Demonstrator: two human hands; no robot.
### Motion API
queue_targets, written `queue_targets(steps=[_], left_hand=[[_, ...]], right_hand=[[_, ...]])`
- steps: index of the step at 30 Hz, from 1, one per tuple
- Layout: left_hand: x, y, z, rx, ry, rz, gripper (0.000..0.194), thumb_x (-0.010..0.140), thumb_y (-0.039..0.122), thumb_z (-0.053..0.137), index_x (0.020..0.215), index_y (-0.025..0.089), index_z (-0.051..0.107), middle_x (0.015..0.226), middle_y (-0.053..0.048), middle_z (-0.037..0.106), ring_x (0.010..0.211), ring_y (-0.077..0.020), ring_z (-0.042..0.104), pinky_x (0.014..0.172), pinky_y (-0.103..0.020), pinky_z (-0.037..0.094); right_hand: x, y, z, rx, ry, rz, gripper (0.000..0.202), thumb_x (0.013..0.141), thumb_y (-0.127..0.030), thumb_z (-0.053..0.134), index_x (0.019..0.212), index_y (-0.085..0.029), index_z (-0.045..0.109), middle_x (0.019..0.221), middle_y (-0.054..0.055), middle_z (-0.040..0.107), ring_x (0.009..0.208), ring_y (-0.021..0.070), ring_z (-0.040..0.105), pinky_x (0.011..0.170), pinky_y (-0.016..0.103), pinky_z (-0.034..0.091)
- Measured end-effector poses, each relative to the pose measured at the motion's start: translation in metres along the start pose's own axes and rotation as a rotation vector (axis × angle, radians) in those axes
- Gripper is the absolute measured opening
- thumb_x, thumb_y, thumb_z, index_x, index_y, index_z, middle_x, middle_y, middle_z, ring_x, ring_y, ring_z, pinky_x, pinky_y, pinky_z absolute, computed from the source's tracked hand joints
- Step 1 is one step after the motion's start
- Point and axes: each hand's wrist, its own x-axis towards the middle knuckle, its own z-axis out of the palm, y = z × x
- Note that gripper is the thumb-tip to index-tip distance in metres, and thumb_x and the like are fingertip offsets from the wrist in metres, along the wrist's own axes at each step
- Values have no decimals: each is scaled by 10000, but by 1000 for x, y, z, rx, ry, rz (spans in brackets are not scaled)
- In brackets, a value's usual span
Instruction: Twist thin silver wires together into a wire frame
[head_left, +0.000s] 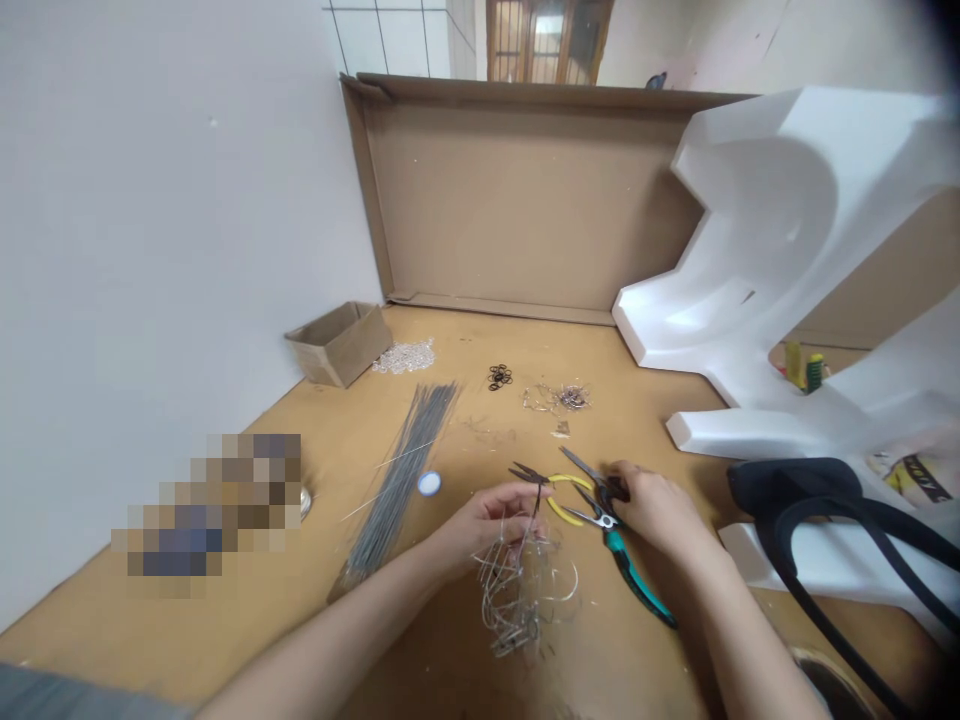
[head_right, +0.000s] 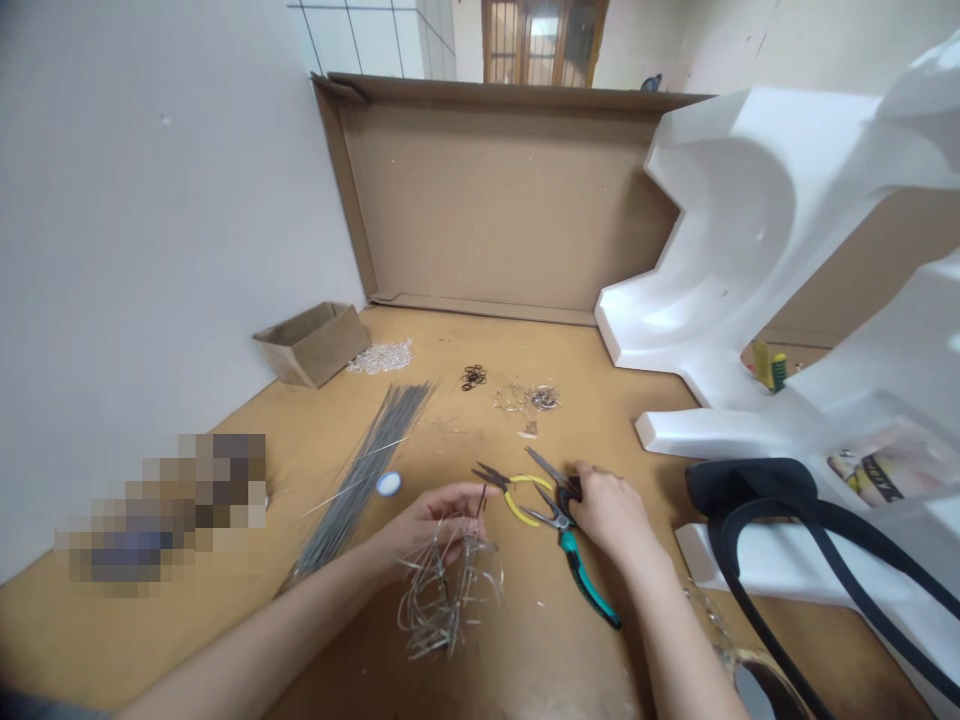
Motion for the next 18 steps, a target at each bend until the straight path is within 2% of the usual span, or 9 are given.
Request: queue_targets(steps=[2, 4, 6, 7, 9, 11, 15, 18], left_hand=[[0, 1, -1, 28, -2, 30, 511, 728, 335, 682, 1194, 190, 532, 766, -15, 570, 530, -55, 479, 467, -168, 389], [0, 4, -3, 58, -1, 47, 520, 737, 333, 673, 1214, 200, 517, 749, -7, 561, 517, -55, 478, 459, -170, 395], [0, 8, -6, 82, 27, 46, 510, 748, 324, 662, 1223, 210, 512, 735, 2, 543, 521, -55, 472, 454, -165, 396], [0, 10, -7, 89, 45, 45, 507, 749, 319, 661, 1222, 214, 512, 730, 6, 533, 525, -56, 469, 450, -162, 394], [-1, 15, -10, 99, 73, 46, 505, 748, 315, 662, 1220, 214, 512, 724, 12, 514, 511, -48, 452, 440, -157, 383], [-1, 18, -12, 98, 84, 53, 498, 756, 323, 652, 1220, 209, 511, 717, 16, 499, 488, -36, 427, 432, -152, 366], [-3, 20, -12, 50, 70, 65, 478, 764, 342, 641, 1208, 211, 521, 707, 25, 467, 504, -34, 438, 442, -141, 349], [-5, 22, -9, 26, 33, 69, 489, 754, 357, 651, 1201, 207, 524, 685, 33, 453, 496, -36, 447, 427, -140, 335]], right_hand=[[-1, 1, -3, 179, -6, 0, 324, 734, -281, 559, 1048, -219, 610, 873, 102, 682, 801, 268, 631, 695, 344, 428], [-5, 2, -9, 539, -55, -52, 359, 756, -341, 559, 1088, -206, 569, 861, 91, 666, 784, 239, 625, 701, 339, 448], [-11, 1, -16, 935, -200, -128, 454, 766, -405, 570, 1151, -173, 505, 862, 86, 643, 741, 202, 618, 695, 329, 470], [-15, -1, -19, 1056, -304, -167, 478, 761, -427, 588, 1150, -164, 497, 832, 71, 627, 689, 178, 605, 672, 318, 476], [-20, -5, -25, 1130, -507, -240, 453, 743, -424, 637, 1100, -166, 528, 752, 17, 574, 591, 120, 552, 605, 270, 465], [-23, -9, -27, 1117, -637, -304, 414, 721, -403, 675, 1046, -172, 562, 717, -18, 518, 558, 85, 501, 556, 224, 439], [-23, -10, -23, 1096, -766, -350, 394, 714, -400, 686, 1013, -171, 572, 678, -46, 463, 518, 59, 475, 480, 175, 388], [-22, -10, -19, 1110, -803, -341, 399, 708, -401, 690, 1007, -167, 569, 684, -48, 459, 498, 52, 477, 462, 171, 392]])
